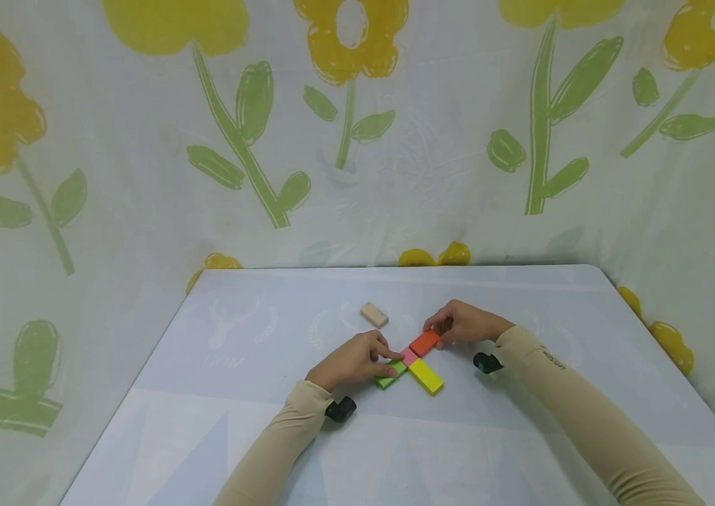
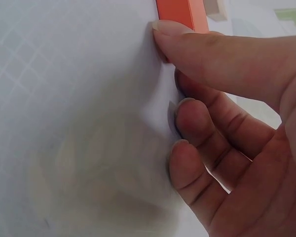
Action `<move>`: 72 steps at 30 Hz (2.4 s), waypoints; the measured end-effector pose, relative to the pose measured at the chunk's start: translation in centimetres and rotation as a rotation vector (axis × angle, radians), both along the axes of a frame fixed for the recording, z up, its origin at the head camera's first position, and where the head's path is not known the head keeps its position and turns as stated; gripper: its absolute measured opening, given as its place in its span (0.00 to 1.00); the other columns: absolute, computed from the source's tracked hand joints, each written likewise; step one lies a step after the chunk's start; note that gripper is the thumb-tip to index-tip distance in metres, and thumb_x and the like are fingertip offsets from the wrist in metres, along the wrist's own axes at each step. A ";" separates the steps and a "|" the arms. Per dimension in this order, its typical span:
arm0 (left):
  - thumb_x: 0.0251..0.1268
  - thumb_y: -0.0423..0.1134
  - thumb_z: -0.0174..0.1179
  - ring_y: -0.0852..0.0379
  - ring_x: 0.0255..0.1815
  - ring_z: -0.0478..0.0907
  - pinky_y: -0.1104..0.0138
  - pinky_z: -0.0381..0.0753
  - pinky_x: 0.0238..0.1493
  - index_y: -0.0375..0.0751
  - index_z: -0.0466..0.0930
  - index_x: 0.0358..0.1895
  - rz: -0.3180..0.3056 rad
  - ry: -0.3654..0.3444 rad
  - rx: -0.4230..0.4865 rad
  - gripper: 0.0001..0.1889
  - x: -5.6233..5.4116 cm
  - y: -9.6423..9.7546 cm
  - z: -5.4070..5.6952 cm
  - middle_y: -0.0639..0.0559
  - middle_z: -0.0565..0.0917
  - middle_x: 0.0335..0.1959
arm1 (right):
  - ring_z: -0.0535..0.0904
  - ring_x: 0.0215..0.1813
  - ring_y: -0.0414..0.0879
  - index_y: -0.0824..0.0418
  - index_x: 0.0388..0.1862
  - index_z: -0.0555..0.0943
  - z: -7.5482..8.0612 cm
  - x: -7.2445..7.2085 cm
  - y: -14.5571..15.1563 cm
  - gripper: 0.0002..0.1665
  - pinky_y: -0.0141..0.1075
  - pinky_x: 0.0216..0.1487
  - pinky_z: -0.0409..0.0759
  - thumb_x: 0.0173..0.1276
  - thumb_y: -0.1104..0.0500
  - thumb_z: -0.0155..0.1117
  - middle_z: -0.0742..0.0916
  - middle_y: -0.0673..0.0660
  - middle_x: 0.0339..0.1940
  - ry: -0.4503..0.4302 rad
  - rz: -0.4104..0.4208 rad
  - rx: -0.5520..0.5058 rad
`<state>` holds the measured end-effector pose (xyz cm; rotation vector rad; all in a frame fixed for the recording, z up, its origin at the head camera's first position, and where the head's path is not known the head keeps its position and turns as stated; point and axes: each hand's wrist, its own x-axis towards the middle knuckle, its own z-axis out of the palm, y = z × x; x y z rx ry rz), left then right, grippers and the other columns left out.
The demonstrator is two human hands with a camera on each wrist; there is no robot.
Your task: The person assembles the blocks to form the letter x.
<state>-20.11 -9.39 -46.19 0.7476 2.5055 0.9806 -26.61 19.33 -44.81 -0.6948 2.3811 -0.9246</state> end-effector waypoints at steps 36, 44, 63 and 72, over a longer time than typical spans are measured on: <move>0.62 0.45 0.75 0.57 0.42 0.73 0.72 0.71 0.38 0.52 0.89 0.56 -0.006 0.023 0.001 0.19 -0.2 0.0 0.0 0.55 0.80 0.42 | 0.77 0.41 0.45 0.60 0.55 0.89 0.4 0.7 -0.4 0.20 0.31 0.43 0.79 0.63 0.67 0.75 0.89 0.50 0.38 -0.025 -0.022 -0.015; 0.62 0.44 0.74 0.59 0.39 0.71 0.73 0.68 0.35 0.51 0.88 0.58 -0.014 0.019 0.012 0.20 -0.1 0.0 0.0 0.54 0.80 0.41 | 0.77 0.41 0.45 0.61 0.55 0.89 0.4 0.8 -0.4 0.20 0.32 0.43 0.79 0.63 0.68 0.75 0.89 0.51 0.38 -0.021 -0.016 -0.023; 0.63 0.44 0.73 0.61 0.38 0.71 0.74 0.70 0.36 0.52 0.87 0.60 -0.011 -0.008 0.022 0.20 0.0 0.0 0.0 0.54 0.79 0.42 | 0.77 0.42 0.46 0.60 0.56 0.88 0.0 0.5 -0.5 0.21 0.33 0.46 0.81 0.63 0.67 0.75 0.90 0.52 0.40 -0.029 -0.030 -0.011; 0.64 0.44 0.73 0.60 0.38 0.71 0.74 0.70 0.36 0.51 0.87 0.60 -0.012 -0.015 0.024 0.20 0.0 0.0 0.0 0.53 0.79 0.42 | 0.77 0.40 0.45 0.60 0.57 0.88 0.0 0.4 -0.3 0.23 0.33 0.42 0.78 0.62 0.65 0.77 0.88 0.51 0.36 -0.009 -0.001 -0.002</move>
